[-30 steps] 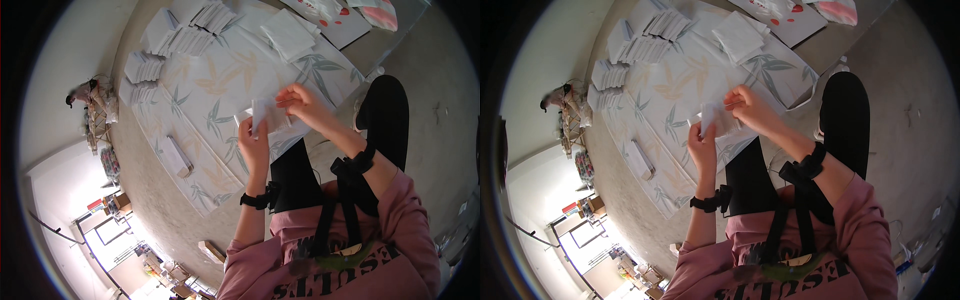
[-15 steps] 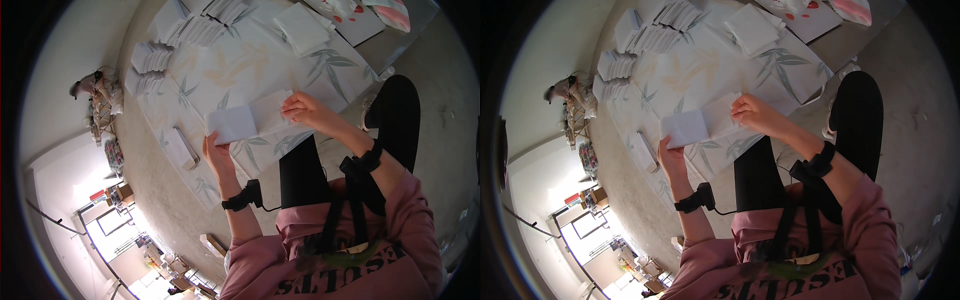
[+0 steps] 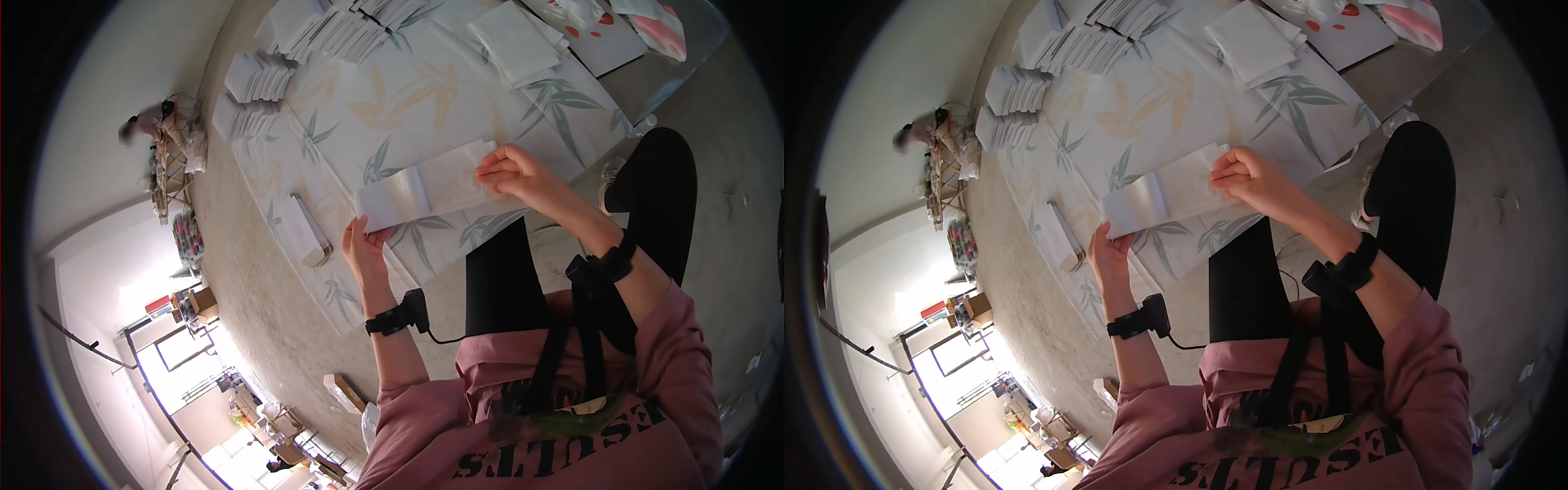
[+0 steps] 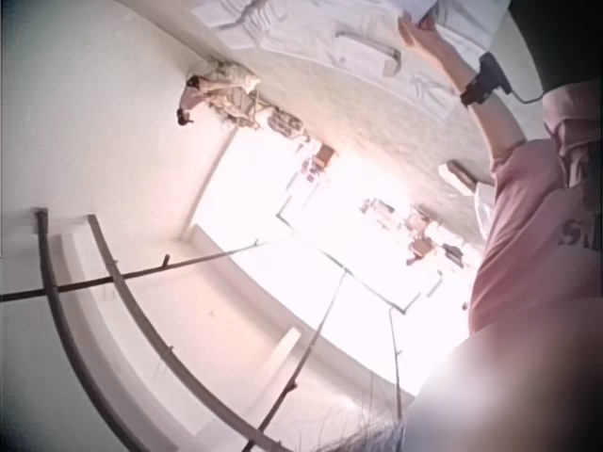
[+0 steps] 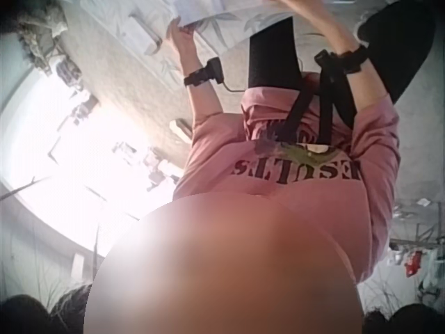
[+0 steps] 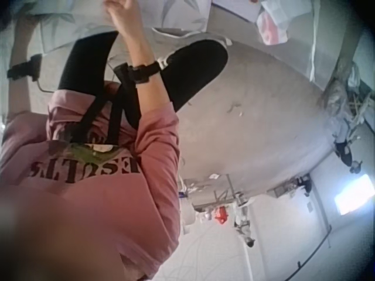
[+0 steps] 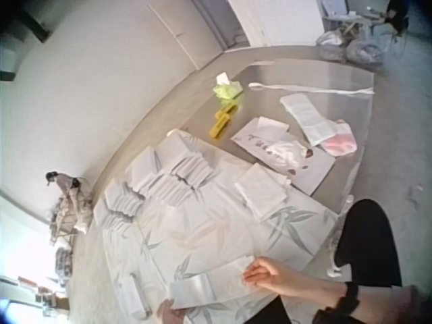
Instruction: Packaging and organizing white sheets of material into small paper folders or envelopes.
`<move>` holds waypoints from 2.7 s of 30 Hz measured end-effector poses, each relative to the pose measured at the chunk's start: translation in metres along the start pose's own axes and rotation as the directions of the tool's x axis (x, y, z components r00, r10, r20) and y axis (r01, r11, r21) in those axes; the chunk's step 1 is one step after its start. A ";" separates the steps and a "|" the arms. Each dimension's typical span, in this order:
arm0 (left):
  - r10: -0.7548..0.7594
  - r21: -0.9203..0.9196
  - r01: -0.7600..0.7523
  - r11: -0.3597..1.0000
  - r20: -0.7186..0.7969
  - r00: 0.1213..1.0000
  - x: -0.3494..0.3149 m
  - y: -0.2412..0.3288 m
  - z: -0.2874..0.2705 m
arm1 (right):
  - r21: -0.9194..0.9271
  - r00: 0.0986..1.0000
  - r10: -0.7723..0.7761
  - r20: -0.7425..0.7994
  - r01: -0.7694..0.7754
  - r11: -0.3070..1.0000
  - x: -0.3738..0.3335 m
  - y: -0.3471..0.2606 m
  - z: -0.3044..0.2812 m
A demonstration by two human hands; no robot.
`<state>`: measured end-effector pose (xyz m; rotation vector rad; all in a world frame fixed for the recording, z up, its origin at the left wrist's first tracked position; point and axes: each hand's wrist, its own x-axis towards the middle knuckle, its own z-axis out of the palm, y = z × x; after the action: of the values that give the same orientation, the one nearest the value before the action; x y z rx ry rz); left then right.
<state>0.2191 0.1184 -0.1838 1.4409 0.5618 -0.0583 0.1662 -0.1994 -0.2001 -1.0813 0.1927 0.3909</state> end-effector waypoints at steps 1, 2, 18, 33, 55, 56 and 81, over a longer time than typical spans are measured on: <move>0.006 0.016 -0.006 1.000 -0.016 1.000 -0.001 0.000 0.002 | 0.002 1.000 0.000 0.005 0.000 1.000 0.000 0.000 0.000; 0.009 0.017 -0.009 1.000 -0.021 1.000 -0.002 -0.001 0.004 | 0.006 1.000 0.004 -0.002 -0.004 1.000 0.000 0.000 0.001; 0.409 0.883 -0.206 0.423 0.017 0.912 -0.029 -0.007 0.034 | -0.024 1.000 0.015 -0.025 -0.016 1.000 0.000 -0.001 0.002; 0.320 0.729 -0.192 0.657 -0.040 0.946 -0.018 -0.006 0.034 | -0.008 0.999 0.030 -0.030 -0.030 1.000 0.001 0.000 0.003; 0.427 0.788 -0.367 0.495 0.147 0.892 -0.061 0.011 0.039 | -0.097 0.998 -0.027 -0.059 0.021 0.995 -0.001 0.002 0.004; 0.398 0.758 -0.401 0.515 0.203 0.895 -0.063 0.008 0.045 | -0.112 0.997 -0.024 -0.073 0.015 0.994 -0.001 0.002 0.004; 0.494 0.840 -0.380 0.388 0.159 0.855 -0.053 -0.004 0.021 | -0.485 0.873 -0.449 -0.190 0.314 0.816 0.003 -0.006 0.024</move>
<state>0.1789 0.0823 -0.1655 2.5799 0.1857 0.2176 0.1708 -0.1800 -0.1847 -1.5956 0.1456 -0.1139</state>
